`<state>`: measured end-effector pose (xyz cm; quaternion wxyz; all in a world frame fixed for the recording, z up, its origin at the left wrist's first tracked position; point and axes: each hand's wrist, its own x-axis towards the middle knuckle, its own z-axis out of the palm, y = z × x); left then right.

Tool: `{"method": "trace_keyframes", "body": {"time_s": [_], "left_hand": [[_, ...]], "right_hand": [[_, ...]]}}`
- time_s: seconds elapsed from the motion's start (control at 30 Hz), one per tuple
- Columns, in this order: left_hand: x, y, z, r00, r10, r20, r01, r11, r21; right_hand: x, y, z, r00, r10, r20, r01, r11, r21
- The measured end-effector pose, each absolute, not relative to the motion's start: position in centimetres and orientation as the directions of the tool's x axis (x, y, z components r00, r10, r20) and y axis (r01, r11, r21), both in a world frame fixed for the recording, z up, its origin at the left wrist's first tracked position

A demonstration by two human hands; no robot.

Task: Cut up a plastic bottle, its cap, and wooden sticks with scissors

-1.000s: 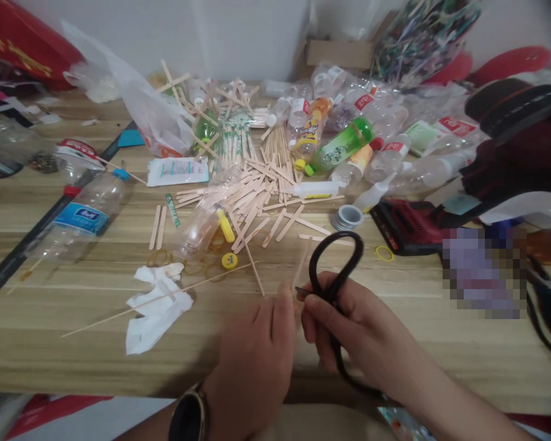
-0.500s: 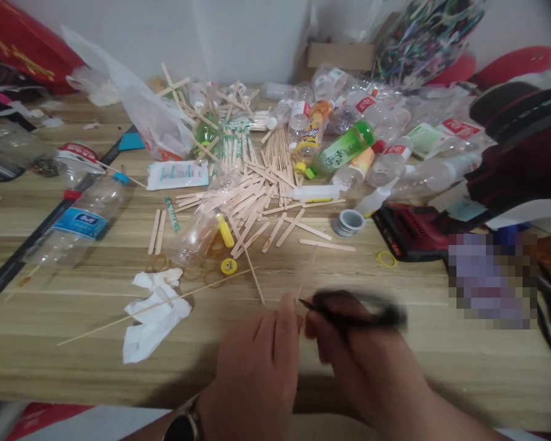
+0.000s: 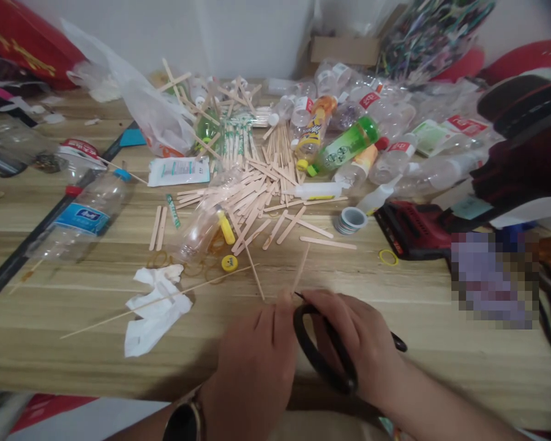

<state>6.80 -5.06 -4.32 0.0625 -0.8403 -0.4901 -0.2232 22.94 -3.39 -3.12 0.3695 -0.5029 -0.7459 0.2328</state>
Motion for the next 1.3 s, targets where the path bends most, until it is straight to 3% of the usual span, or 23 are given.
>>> {"method": "trace_keyframes", "body": {"time_s": [0.03, 0.1, 0.17, 0.23, 0.27, 0.33, 0.37, 0.4, 0.43, 0.5, 0.57, 0.63, 0.77, 0.83, 0.9, 0.97, 1.0, 1.03, 1.1, 1.17, 1.2, 1.23, 1.3], "left_hand": [[6.7, -5.0, -4.2, 0.433, 0.782, 0.449, 0.848, -0.522, 0.092], [6.6, -4.8, -3.9, 0.468, 0.744, 0.477, 0.832, -0.553, 0.045], [6.4, -4.6, -3.7, 0.486, 0.72, 0.495, 0.82, -0.571, 0.025], [6.4, -4.6, -3.6, 0.482, 0.726, 0.49, 0.822, -0.568, 0.033], [6.4, -4.7, -3.6, 0.477, 0.737, 0.479, 0.824, -0.565, 0.048], [6.5, -4.7, -3.8, 0.477, 0.748, 0.462, 0.819, -0.568, 0.075], [6.5, -4.7, -3.9, 0.477, 0.749, 0.46, 0.819, -0.569, 0.076], [6.5, -4.7, -3.9, 0.478, 0.743, 0.467, 0.82, -0.568, 0.064], [6.5, -4.7, -4.0, 0.481, 0.736, 0.477, 0.823, -0.567, 0.044], [6.5, -4.6, -3.9, 0.488, 0.716, 0.499, 0.826, -0.564, 0.003], [6.5, -4.6, -3.9, 0.491, 0.71, 0.506, 0.826, -0.564, -0.009], [6.5, -4.7, -3.9, 0.487, 0.725, 0.488, 0.829, -0.559, 0.003], [6.8, -4.8, -4.1, 0.45, 0.78, 0.435, 0.842, -0.533, 0.083], [6.9, -4.9, -4.1, 0.453, 0.773, 0.444, 0.846, -0.529, 0.057], [6.9, -4.9, -4.0, 0.479, 0.74, 0.473, 0.838, -0.546, 0.005], [6.8, -5.0, -3.9, 0.5, 0.709, 0.497, 0.823, -0.568, -0.016], [6.7, -5.0, -3.8, 0.502, 0.702, 0.505, 0.819, -0.573, -0.016], [6.7, -5.1, -3.7, 0.503, 0.703, 0.503, 0.818, -0.575, -0.015], [6.7, -5.3, -3.6, 0.503, 0.721, 0.477, 0.819, -0.573, 0.002], [6.8, -5.3, -3.6, 0.492, 0.742, 0.456, 0.827, -0.561, 0.02], [6.8, -5.3, -3.5, 0.484, 0.751, 0.45, 0.835, -0.55, 0.02], [6.8, -5.3, -3.5, 0.477, 0.755, 0.45, 0.842, -0.539, 0.01], [6.7, -5.0, -3.5, 0.478, 0.741, 0.472, 0.848, -0.529, -0.028]], "right_hand": [[22.9, -3.2, -3.0, -0.216, 0.953, 0.214, 0.532, 0.298, -0.792], [22.7, -3.0, -2.7, -0.257, 0.952, -0.166, 0.333, -0.074, -0.94], [22.6, -2.9, -2.3, -0.37, 0.836, -0.406, 0.182, -0.363, -0.914], [22.7, -3.0, -2.4, -0.304, 0.894, -0.329, 0.244, -0.261, -0.934], [22.8, -3.1, -2.6, -0.24, 0.955, -0.175, 0.345, -0.085, -0.935], [22.9, -3.3, -3.0, -0.2, 0.961, 0.191, 0.536, 0.27, -0.8], [22.9, -3.3, -3.1, -0.198, 0.937, 0.287, 0.578, 0.349, -0.738], [22.8, -3.3, -3.1, -0.197, 0.939, 0.282, 0.574, 0.343, -0.744], [22.7, -3.2, -3.0, -0.198, 0.964, 0.177, 0.527, 0.257, -0.81], [22.5, -3.0, -2.6, -0.272, 0.946, -0.178, 0.345, -0.077, -0.936], [22.5, -2.8, -2.2, -0.379, 0.862, -0.336, 0.251, -0.254, -0.934], [22.6, -2.9, -2.4, -0.307, 0.928, -0.211, 0.346, -0.097, -0.933], [22.9, -3.1, -3.6, -0.225, 0.94, 0.257, 0.567, 0.341, -0.75], [23.0, -3.1, -3.6, -0.209, 0.954, 0.215, 0.53, 0.296, -0.795], [22.9, -3.0, -3.1, -0.241, 0.964, -0.108, 0.353, -0.017, -0.935], [22.9, -3.0, -2.3, -0.373, 0.84, -0.393, 0.157, -0.361, -0.919], [22.9, -3.1, -2.1, -0.405, 0.807, -0.429, 0.133, -0.413, -0.901], [23.0, -3.2, -2.0, -0.365, 0.845, -0.39, 0.159, -0.356, -0.921], [23.0, -3.4, -2.3, -0.212, 0.972, -0.1, 0.347, -0.021, -0.938], [23.1, -3.5, -2.8, -0.159, 0.958, 0.24, 0.514, 0.288, -0.808], [23.0, -3.4, -3.0, -0.152, 0.94, 0.306, 0.538, 0.338, -0.772], [22.9, -3.3, -3.0, -0.157, 0.952, 0.264, 0.514, 0.307, -0.801], [22.7, -3.0, -2.8, -0.203, 0.977, -0.062, 0.347, 0.013, -0.938]]}}
